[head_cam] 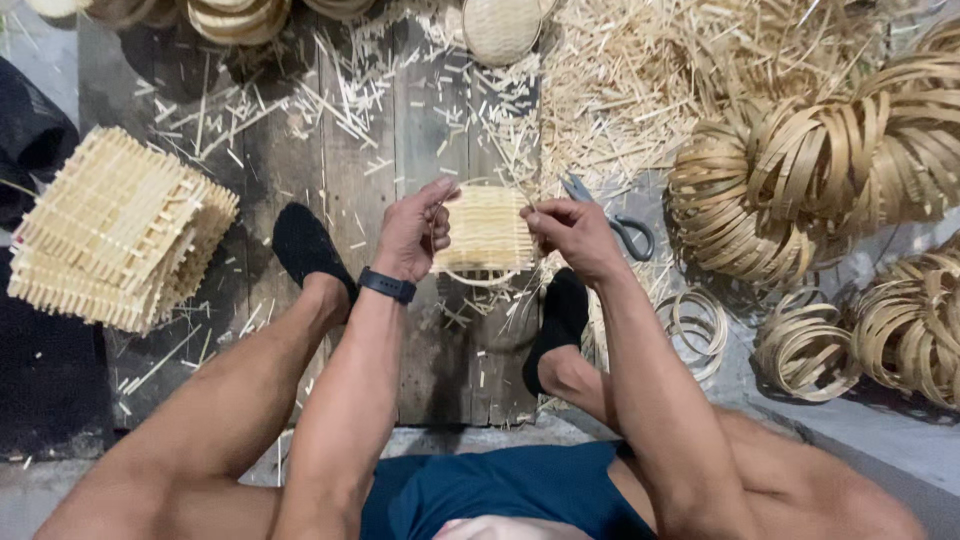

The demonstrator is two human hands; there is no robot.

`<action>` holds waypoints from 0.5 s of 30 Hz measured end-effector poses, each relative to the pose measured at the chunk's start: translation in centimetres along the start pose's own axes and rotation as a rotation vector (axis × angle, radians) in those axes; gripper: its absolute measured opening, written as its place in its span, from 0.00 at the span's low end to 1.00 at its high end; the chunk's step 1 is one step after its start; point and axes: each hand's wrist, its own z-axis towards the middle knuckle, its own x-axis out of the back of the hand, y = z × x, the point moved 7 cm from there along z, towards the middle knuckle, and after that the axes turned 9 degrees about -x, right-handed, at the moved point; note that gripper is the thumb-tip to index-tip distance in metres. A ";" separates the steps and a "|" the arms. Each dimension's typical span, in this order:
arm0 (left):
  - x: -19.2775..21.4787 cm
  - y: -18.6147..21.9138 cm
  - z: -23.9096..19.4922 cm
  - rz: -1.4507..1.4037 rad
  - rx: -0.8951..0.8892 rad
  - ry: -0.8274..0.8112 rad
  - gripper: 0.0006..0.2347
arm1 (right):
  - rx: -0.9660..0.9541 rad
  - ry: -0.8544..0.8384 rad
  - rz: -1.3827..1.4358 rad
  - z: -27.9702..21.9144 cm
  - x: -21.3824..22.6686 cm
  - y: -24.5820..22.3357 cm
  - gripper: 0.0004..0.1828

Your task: The person weaves bamboo strips into small round baskets using a wooden template. They place a woven square over the template, wrap a bamboo ring around the edge, and trim excess material with shears. The process is repeated multiple times, stacking finished baskets nearby.

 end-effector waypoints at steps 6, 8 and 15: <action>3.5 -1.7 1.5 0.443 -0.177 0.153 0.08 | -0.025 0.287 -0.085 2.7 0.7 3.5 0.12; 4.5 -2.4 2.1 0.598 -0.233 0.193 0.07 | -0.050 0.385 -0.189 3.3 0.6 4.5 0.12; 6.3 -3.2 3.2 1.167 -0.463 0.271 0.06 | 0.036 0.534 -0.582 4.7 -0.8 5.5 0.09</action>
